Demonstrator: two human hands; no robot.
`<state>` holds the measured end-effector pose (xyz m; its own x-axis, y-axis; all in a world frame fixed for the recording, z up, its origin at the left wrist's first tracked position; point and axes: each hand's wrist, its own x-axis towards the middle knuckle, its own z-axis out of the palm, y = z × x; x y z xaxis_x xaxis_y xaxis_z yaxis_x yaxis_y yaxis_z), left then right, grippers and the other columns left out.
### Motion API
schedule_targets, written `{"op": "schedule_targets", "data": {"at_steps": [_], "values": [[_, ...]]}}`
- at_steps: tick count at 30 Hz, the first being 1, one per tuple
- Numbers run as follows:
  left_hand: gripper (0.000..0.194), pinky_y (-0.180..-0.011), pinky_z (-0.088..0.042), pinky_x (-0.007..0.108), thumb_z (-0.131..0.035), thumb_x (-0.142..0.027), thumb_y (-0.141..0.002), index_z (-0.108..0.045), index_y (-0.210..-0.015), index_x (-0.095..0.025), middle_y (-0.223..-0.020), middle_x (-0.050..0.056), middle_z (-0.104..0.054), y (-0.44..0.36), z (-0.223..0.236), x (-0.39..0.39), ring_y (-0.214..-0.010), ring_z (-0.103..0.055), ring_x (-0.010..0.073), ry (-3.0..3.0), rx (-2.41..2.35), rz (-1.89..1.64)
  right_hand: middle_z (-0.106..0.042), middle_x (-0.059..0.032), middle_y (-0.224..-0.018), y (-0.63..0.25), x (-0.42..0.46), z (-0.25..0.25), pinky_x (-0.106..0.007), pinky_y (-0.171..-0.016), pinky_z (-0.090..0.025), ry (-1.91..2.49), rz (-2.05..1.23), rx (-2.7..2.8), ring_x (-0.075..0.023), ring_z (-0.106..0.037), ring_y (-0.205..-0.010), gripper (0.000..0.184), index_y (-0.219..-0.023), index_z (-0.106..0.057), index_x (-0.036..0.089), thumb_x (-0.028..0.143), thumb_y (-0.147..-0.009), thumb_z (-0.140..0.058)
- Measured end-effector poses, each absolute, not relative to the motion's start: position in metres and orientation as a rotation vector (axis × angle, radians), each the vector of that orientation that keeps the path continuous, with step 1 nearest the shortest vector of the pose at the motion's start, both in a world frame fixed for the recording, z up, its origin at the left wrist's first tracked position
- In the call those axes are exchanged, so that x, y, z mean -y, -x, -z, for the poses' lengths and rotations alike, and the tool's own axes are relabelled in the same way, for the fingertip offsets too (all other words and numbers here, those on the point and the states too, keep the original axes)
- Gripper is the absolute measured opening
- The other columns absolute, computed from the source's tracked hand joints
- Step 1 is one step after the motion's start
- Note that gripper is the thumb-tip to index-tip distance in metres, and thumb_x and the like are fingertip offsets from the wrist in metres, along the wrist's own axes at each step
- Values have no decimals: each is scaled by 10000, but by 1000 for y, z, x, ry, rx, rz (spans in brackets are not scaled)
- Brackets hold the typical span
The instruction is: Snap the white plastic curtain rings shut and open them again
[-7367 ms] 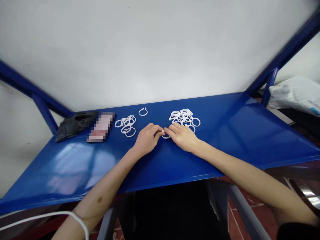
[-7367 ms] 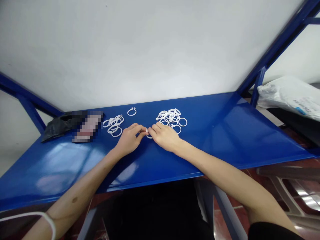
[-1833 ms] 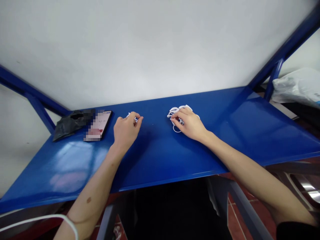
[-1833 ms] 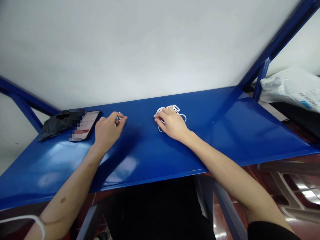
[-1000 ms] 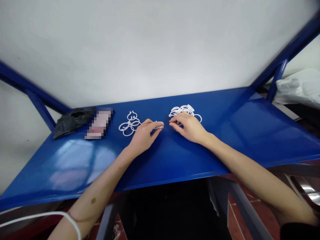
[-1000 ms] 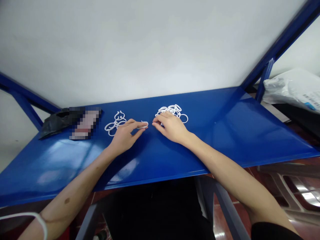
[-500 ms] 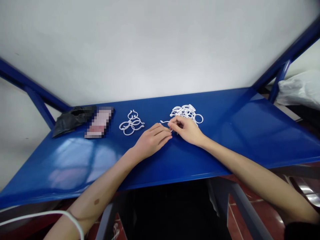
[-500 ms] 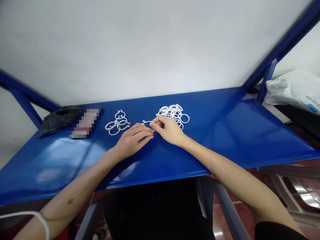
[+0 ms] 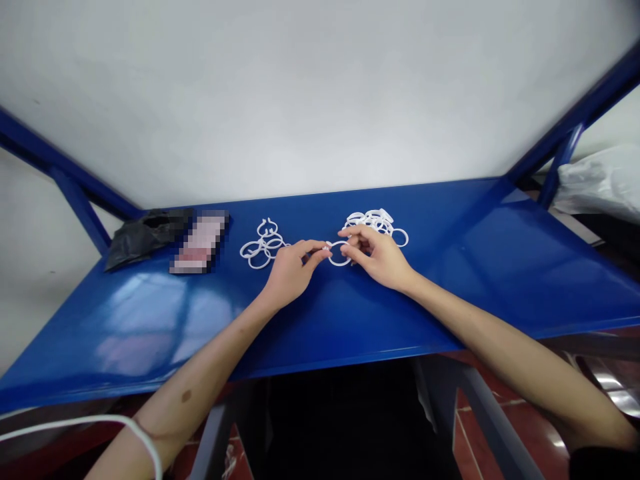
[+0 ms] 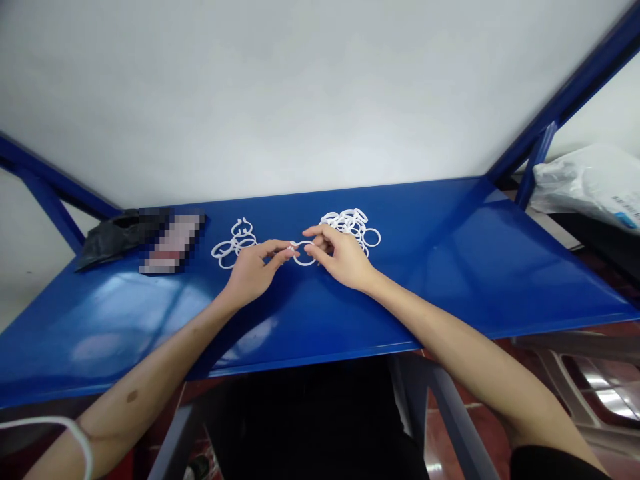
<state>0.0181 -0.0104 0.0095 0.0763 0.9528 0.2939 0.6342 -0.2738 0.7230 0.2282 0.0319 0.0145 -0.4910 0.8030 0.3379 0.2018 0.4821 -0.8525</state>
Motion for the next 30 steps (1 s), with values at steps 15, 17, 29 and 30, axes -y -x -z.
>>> {"op": "schedule_targets", "data": {"at_steps": [15, 17, 29, 30], "values": [[139, -843, -594, 353, -637, -227, -873, -771, -909, -217, -969, 26, -800, -22, -11, 17, -879, -743, 204, -1757, -1513, -1177, -764, -40, -917, -226, -22, -3, -280, -739, -550, 673, -580, 2192, -160, -714, -806, 173, -1008, -702, 213, 302, -1016, -555], [138, -855, -599, 356, -628, -218, -878, -763, -908, -214, -968, 27, -800, -23, -12, 19, -893, -746, 204, -1783, -1508, -1183, -759, -50, -907, -225, -20, -2, -291, -732, -554, 657, -506, 2223, -165, -708, -794, 211, -1024, -707, 212, 316, -1031, -524], [257, -862, -556, 364, -597, -358, -960, -707, -1154, -230, -1045, 57, -762, -11, -10, 7, -929, -692, 220, -2205, -1620, -1039, -735, -86, -1008, -227, -31, -11, -316, -753, -543, 841, -156, 2302, -195, -690, -892, 277, -1095, -707, 210, 325, -1051, -459], [280, -925, -534, 401, -603, -364, -956, -696, -1174, -215, -1074, 74, -755, -7, -10, 4, -991, -674, 248, -2276, -1700, -1015, -723, -88, -1027, -232, -37, -13, -316, -740, -536, 898, -114, 2270, -197, -683, -897, 266, -1091, -712, 213, 326, -1043, -476]]}}
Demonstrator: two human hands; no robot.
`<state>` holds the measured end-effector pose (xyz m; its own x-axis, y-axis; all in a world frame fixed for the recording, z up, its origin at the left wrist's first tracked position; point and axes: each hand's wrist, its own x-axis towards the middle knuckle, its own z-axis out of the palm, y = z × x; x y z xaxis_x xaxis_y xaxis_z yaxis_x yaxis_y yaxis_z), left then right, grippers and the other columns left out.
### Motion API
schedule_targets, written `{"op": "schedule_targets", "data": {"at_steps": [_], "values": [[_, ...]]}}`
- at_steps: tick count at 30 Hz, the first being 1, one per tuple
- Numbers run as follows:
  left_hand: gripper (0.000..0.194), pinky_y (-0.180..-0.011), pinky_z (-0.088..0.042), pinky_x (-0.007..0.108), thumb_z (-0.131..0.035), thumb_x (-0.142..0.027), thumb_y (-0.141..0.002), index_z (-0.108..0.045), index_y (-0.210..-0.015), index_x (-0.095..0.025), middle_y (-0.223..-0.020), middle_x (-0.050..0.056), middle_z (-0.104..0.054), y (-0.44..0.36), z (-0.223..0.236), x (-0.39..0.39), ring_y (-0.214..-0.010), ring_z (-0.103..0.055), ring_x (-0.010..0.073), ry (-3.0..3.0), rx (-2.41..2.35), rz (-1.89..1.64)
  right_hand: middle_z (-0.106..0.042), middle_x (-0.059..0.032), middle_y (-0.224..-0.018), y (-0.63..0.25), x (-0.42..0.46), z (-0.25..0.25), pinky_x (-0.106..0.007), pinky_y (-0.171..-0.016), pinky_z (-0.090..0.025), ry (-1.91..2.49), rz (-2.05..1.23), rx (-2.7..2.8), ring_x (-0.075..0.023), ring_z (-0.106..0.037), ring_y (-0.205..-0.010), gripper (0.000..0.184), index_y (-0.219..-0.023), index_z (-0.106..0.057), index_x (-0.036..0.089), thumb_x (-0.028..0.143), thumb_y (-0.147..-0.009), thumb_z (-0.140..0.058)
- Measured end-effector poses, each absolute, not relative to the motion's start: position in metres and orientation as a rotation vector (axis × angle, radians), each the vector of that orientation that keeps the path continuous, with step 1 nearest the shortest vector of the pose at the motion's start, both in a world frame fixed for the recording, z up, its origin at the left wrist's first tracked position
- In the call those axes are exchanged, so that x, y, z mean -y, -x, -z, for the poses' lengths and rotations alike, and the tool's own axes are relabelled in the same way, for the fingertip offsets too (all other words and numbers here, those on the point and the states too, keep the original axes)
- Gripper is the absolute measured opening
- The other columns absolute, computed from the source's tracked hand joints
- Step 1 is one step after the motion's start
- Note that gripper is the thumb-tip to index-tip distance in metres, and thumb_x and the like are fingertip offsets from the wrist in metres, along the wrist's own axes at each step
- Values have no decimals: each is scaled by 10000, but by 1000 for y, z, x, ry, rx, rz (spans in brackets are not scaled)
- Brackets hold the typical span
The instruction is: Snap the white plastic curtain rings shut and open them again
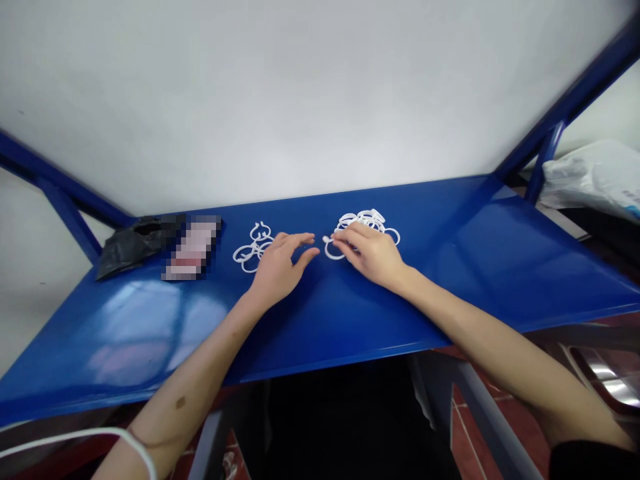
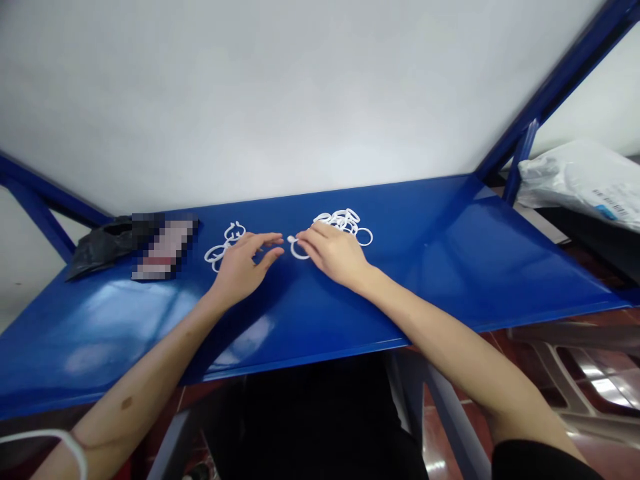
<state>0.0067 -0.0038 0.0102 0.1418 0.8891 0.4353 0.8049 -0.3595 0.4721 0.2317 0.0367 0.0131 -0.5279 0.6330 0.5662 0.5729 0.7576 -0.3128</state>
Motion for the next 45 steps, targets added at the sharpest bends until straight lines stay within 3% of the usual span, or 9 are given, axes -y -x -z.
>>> {"op": "schedule_targets", "data": {"at_steps": [3, 7, 14, 23, 27, 30, 34, 40, 45], "values": [[343, -1038, -434, 516, -561, -344, -964, -657, -1239, -163, -1216, 151, -701, 12, -8, -4, -1166, -588, 344, -2410, -2028, -872, -683, -96, -1043, -249, -55, -18, -328, -681, -515, 1065, -23, 2153, -199, -657, -844, 240, -1063, -725, 210, 328, -1017, -522], [374, -913, -452, 521, -499, -329, -955, -646, -1252, -155, -1252, 195, -662, 37, -4, -11, -1168, -546, 405, -2358, -2342, -562, -677, -77, -959, -267, -75, -18, -364, -720, -513, 1189, -78, 2084, -193, -634, -768, 199, -1069, -716, 204, 289, -977, -562], [321, -851, -448, 467, -430, -302, -967, -684, -1125, -184, -1139, 152, -710, 48, -3, -15, -1069, -584, 359, -2324, -2330, -429, -697, -83, -923, -268, -78, -16, -403, -785, -502, 1234, -65, 2084, -251, -628, -890, 210, -1097, -690, 205, 288, -962, -552], [274, -915, -466, 429, -488, -287, -931, -686, -1098, -197, -1112, 123, -716, 64, -5, -21, -1029, -639, 308, -2249, -2258, -570, -692, -78, -923, -267, -73, -21, -414, -810, -486, 1205, -77, 2069, -261, -599, -927, 223, -1095, -697, 216, 321, -978, -538], [270, -905, -477, 406, -506, -334, -917, -695, -1064, -209, -1071, 96, -729, 71, -8, -23, -991, -656, 287, -2237, -2208, -563, -698, -98, -996, -267, -72, -20, -468, -895, -495, 1158, -59, 2104, -282, -598, -990, 274, -1116, -706, 210, 375, -997, -524], [273, -927, -480, 400, -513, -300, -886, -703, -1060, -208, -1069, 91, -728, 75, -11, -23, -1008, -655, 283, -2250, -2150, -523, -659, -134, -1282, -265, -72, -17, -562, -1027, -459, 1079, -20, 2213, -343, -538, -1240, 393, -1231, -684, 207, 481, -979, -561], [335, -945, -490, 404, -502, -229, -838, -705, -1103, -203, -1124, 98, -706, 80, -13, -22, -999, -648, 279, -2249, -2121, -470, -426, -152, -1588, -262, -74, -8, -644, -1180, -304, 1099, -46, 2450, -404, -282, -1508, 718, -1481, -509, 178, 658, -947, -512], [332, -1031, -453, 429, -520, -251, -822, -703, -1098, -221, -1187, 88, -680, 85, -13, -22, -1130, -590, 298, -2355, -2037, -449, -209, -115, -1682, -262, -79, 2, -586, -1262, -159, 1276, -82, 2649, -414, -133, -1548, 958, -1614, -275, 184, 826, -903, -306], [286, -1026, -445, 473, -528, -322, -856, -710, -1051, -219, -1179, 102, -679, 85, -7, -23, -1137, -575, 312, -2441, -1969, -446, -201, -118, -1682, -262, -78, 1, -583, -1269, -121, 1396, -77, 2620, -422, -95, -1548, 1039, -1623, -233, 152, 869, -871, -261]]}}
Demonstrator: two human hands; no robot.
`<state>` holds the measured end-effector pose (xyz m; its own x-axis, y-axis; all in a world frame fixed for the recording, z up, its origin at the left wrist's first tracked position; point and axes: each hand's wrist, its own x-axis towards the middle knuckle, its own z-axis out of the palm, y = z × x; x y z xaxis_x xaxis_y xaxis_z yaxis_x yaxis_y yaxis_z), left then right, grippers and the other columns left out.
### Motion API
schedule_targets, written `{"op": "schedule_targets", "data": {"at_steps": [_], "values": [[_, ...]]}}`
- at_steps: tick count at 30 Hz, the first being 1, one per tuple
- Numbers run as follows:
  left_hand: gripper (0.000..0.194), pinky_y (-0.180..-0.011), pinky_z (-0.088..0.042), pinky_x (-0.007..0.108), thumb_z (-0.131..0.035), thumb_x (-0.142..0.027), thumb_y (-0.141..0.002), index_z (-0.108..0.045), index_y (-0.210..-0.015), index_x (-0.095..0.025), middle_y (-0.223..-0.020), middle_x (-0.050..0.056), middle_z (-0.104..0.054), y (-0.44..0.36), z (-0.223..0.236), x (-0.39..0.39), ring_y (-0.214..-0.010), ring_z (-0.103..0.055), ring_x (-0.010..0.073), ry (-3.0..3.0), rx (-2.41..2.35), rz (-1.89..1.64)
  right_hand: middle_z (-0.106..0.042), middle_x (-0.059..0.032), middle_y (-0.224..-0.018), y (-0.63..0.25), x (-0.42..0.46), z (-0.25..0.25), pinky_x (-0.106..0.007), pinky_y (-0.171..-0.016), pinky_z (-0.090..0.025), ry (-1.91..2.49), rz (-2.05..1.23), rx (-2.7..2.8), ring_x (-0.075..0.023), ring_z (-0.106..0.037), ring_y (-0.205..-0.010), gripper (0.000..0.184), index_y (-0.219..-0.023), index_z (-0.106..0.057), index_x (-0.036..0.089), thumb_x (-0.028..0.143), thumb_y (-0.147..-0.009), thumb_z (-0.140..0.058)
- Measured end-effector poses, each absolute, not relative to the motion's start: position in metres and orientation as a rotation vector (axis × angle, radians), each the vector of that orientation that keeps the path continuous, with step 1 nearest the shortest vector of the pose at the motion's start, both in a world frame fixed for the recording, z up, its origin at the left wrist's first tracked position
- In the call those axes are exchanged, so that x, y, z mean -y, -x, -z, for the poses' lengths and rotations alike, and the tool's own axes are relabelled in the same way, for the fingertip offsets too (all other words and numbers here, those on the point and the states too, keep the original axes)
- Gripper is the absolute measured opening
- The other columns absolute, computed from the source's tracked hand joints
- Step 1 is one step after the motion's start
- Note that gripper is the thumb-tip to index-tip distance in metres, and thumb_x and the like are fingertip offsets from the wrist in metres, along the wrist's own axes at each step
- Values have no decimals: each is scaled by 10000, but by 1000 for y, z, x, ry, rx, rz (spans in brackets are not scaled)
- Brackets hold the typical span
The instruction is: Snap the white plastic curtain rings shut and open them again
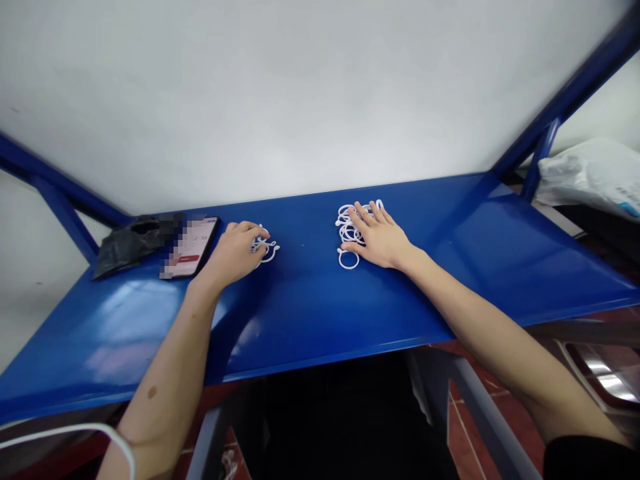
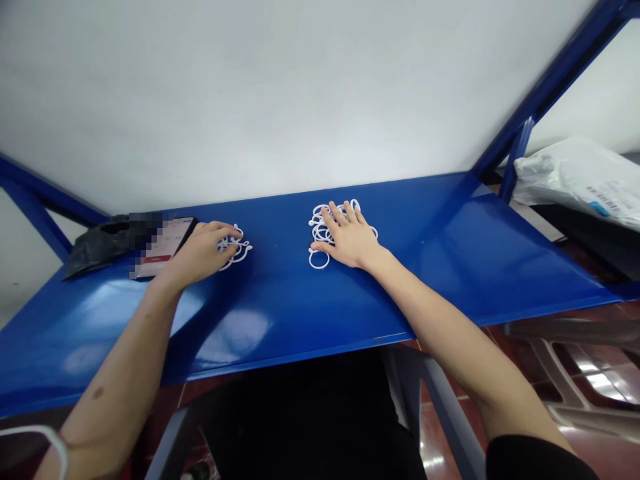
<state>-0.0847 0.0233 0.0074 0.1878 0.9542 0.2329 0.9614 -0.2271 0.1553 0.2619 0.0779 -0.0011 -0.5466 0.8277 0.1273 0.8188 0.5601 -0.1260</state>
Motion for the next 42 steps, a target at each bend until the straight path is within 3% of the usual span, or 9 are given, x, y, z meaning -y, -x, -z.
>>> {"op": "schedule_targets", "data": {"at_steps": [4, 11, 16, 21, 29, 33, 37, 42], "values": [[278, -979, -456, 507, -494, -356, -908, -722, -946, -201, -1136, 131, -689, 82, -1, -25, -1094, -573, 326, 2385, 1891, 426, -221, -149, -1674, -255, -72, 1, -595, -1268, -70, 1324, -52, 2650, -412, -7, -1556, 1054, -1598, -304, 114, 872, -866, -285], [216, -937, -455, 489, -512, -329, -922, -689, -873, -214, -1091, 110, -712, 76, -2, -24, -1049, -585, 306, 2363, 1851, 533, -37, -100, -1713, -255, -71, 3, -609, -1250, -171, 1335, -95, 2602, -443, -67, -1548, 951, -1578, -367, 158, 825, -901, -325], [175, -938, -445, 457, -527, -318, -923, -662, -861, -224, -1005, 73, -737, 72, -10, -24, -984, -618, 272, 2338, 1804, 712, -99, -96, -1706, -256, -73, 1, -629, -1246, -151, 1302, -146, 2641, -434, -63, -1550, 955, -1610, -292, 209, 835, -890, -337], [174, -906, -449, 424, -531, -334, -935, -651, -860, -232, -949, 63, -728, 69, -14, -22, -956, -600, 269, 2221, 1794, 800, -171, -189, -1680, -249, -74, 0, -563, -1273, -113, 1353, -87, 2597, -405, -56, -1557, 1017, -1610, -233, 71, 810, -914, -307], [140, -869, -457, 410, -542, -297, -925, -623, -832, -231, -884, 61, -711, 64, -18, -20, -930, -584, 273, 2159, 1787, 869, -303, -223, -1636, -254, -80, -4, -602, -1238, -227, 1291, -29, 2470, -408, -255, -1524, 807, -1441, -522, 84, 715, -973, -338], [130, -862, -459, 401, -547, -288, -926, -612, -830, -229, -879, 59, -706, 63, -18, -20, -924, -581, 269, 2160, 1773, 880, -377, -213, -1600, -255, -80, -6, -619, -1198, -306, 1232, -78, 2405, -380, -358, -1485, 727, -1453, -506, 118, 665, -990, -377], [121, -866, -460, 398, -553, -284, -925, -608, -831, -231, -887, 57, -708, 61, -20, -19, -933, -583, 266, 2163, 1777, 888, -323, -193, -1634, -255, -83, 0, -624, -1224, -248, 1249, -101, 2455, -389, -267, -1524, 795, -1522, -433, 117, 692, -978, -369], [110, -857, -472, 388, -556, -296, -928, -627, -864, -242, -902, 50, -711, 56, -23, -15, -950, -601, 257, 2141, 1871, 870, -362, -200, -1609, -253, -80, 5, -574, -1259, -176, 1275, -92, 2608, -375, -219, -1540, 913, -1566, -352, 57, 741, -973, -231]]}}
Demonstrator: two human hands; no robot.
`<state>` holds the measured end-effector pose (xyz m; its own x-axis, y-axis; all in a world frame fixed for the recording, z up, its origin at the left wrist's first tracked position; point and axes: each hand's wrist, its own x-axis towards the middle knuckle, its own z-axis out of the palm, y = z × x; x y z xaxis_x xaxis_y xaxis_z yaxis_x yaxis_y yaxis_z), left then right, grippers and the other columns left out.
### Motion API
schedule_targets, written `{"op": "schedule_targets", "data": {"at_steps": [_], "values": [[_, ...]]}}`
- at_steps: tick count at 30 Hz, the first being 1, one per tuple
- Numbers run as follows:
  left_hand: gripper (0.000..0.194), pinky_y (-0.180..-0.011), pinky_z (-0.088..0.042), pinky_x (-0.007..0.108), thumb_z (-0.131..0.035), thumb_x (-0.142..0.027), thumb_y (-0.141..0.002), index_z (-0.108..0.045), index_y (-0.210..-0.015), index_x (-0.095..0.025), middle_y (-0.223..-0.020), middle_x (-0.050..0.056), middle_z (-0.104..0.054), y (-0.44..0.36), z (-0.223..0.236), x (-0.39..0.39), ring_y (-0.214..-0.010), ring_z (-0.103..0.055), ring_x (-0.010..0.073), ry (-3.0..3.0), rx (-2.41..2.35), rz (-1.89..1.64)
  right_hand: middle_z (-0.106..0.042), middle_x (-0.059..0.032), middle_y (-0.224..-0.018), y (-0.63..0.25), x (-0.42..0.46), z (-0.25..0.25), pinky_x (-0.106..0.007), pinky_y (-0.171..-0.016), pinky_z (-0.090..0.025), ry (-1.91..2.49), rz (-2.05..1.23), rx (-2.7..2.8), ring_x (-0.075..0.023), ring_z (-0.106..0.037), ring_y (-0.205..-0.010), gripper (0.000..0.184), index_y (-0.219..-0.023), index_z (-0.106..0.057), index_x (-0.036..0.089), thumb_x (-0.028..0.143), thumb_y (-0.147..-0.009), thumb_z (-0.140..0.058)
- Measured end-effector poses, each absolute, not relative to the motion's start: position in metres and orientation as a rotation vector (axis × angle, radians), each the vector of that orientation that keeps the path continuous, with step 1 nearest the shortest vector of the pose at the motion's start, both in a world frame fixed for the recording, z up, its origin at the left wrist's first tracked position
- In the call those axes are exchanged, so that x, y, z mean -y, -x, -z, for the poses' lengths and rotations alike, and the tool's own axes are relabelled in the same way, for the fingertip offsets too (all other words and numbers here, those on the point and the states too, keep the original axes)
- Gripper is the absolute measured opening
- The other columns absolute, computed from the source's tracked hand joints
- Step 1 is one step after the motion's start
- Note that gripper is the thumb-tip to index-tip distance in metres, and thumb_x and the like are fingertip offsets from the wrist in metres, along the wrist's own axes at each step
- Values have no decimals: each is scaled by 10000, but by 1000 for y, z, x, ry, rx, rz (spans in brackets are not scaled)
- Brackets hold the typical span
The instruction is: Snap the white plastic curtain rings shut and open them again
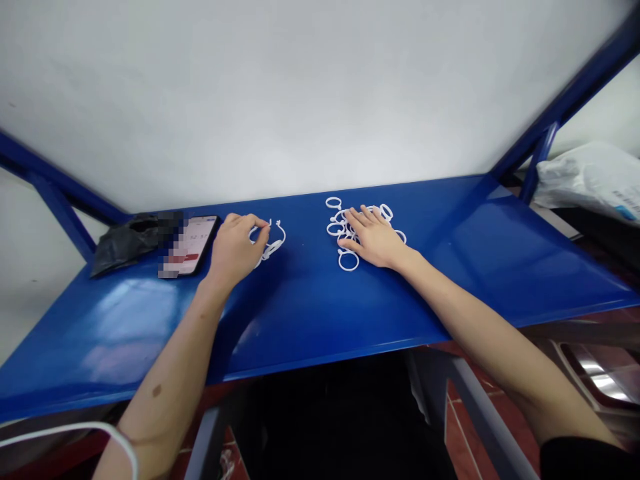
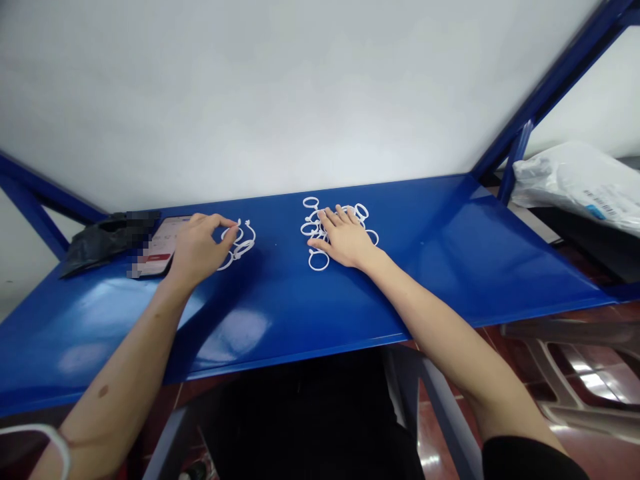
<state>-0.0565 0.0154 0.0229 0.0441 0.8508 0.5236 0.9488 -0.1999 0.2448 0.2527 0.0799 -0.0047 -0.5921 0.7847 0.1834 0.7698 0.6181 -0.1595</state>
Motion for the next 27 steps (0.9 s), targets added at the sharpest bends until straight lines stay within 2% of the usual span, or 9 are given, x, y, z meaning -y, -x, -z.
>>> {"op": "schedule_targets", "data": {"at_steps": [7, 12, 16, 18, 21, 24, 27], "values": [[142, -827, -473, 375, -536, -323, -940, -642, -891, -244, -868, 46, -701, 51, -21, -13, -927, -609, 249, 2198, 1868, 827, -241, -195, -1654, -249, -76, 9, -558, -1273, -138, 1283, -101, 2647, -382, -137, -1553, 1070, -1619, -162, 41, 835, -902, -187], [154, -836, -467, 382, -531, -330, -944, -642, -887, -239, -878, 51, -708, 48, -21, -12, -926, -617, 254, 2206, 1845, 865, -196, -144, -1677, -247, -70, 7, -564, -1274, -98, 1293, -109, 2653, -370, -74, -1562, 1057, -1635, -136, 119, 859, -883, -182], [154, -844, -462, 375, -535, -331, -948, -641, -889, -236, -889, 45, -712, 45, -20, -11, -920, -620, 243, 2206, 1872, 886, -190, -129, -1684, -246, -70, -7, -556, -1276, -89, 1255, -119, 2655, -366, -84, -1564, 1038, -1634, -150, 135, 854, -889, -211], [157, -840, -461, 371, -536, -329, -951, -643, -892, -231, -890, 45, -713, 44, -20, -11, -912, -621, 239, 2210, 1877, 896, -227, -115, -1679, -246, -80, -17, -562, -1273, -117, 1242, -109, 2614, -366, -129, -1561, 985, -1625, -213, 150, 829, -912, -221], [159, -840, -460, 370, -532, -319, -950, -649, -897, -226, -909, 46, -719, 42, -21, -10, -911, -623, 236, 2224, 1891, 874, -380, -105, -1623, -243, -107, -30, -597, -1250, -191, 1259, -120, 2606, -382, -272, -1523, 846, -1542, -431, 178, 762, -962, -234], [157, -824, -463, 369, -539, -317, -942, -658, -894, -226, -910, 47, -717, 40, -22, -9, -905, -624, 235, 2215, 1905, 844, -486, -87, -1559, -236, -138, -35, -547, -1199, -337, 1197, -217, 2722, -344, -386, -1475, 666, -1448, -559, 199, 609, -1031, -240], [151, -816, -472, 367, -545, -317, -937, -659, -898, -226, -900, 50, -714, 38, -23, -9, -909, -629, 236, 2213, 1925, 848, -585, -80, -1462, -230, -159, -32, -525, -1130, -427, 1164, -256, 2814, -326, -488, -1397, 561, -1308, -667, 223, 508, -1048, -261]]}}
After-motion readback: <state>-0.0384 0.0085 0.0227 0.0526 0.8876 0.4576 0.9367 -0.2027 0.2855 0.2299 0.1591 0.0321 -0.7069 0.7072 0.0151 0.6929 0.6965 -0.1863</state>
